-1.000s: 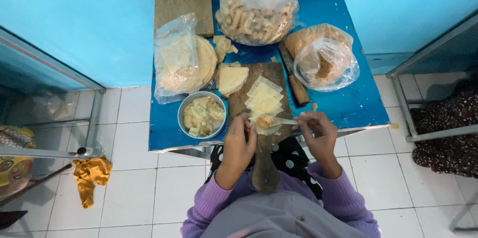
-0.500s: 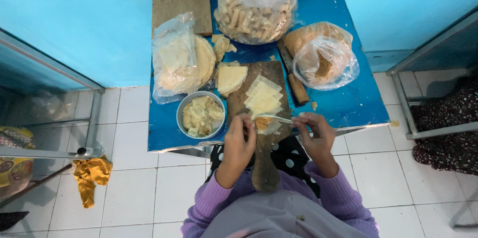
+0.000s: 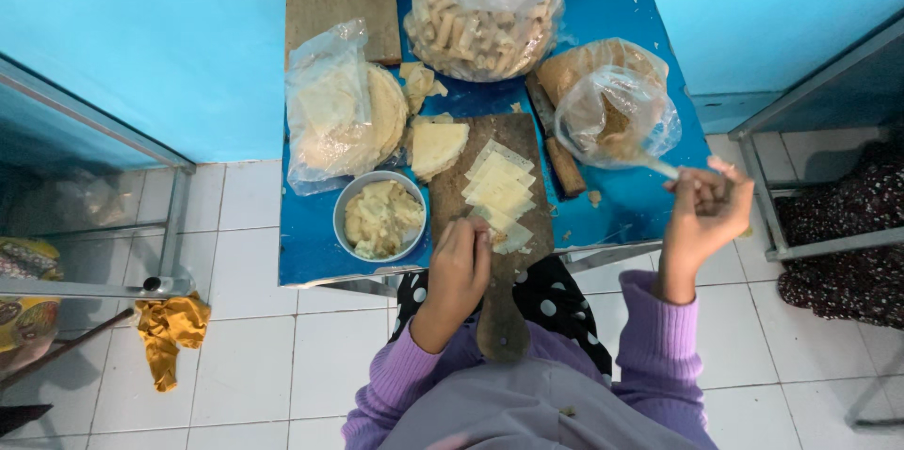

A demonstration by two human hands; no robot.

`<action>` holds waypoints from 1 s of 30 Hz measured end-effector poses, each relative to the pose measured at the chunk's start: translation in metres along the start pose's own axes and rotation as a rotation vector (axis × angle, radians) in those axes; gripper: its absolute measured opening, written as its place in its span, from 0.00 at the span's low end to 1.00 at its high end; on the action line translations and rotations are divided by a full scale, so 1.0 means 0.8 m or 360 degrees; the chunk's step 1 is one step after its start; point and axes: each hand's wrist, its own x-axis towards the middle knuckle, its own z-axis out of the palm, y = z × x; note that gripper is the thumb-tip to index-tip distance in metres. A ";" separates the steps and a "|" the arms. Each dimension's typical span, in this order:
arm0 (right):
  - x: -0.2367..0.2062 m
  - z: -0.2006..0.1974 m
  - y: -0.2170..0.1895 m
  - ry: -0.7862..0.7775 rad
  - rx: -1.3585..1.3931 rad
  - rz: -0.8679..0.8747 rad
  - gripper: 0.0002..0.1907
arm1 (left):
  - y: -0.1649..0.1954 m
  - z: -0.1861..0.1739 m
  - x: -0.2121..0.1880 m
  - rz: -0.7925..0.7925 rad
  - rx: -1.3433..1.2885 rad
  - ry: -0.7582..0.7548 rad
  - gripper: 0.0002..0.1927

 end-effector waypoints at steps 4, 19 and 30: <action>0.014 0.025 0.001 -0.0073 -0.0264 -0.0174 0.17 | 0.005 -0.006 0.003 0.0049 0.0025 -0.0018 0.06; -0.120 0.095 -0.077 -0.0980 -0.0820 -0.0310 0.13 | 0.007 -0.008 0.004 0.0122 0.0037 -0.0027 0.09; -0.121 0.110 -0.098 -0.0936 -0.0462 -0.0277 0.30 | 0.003 -0.006 0.005 0.0116 0.0077 -0.0073 0.09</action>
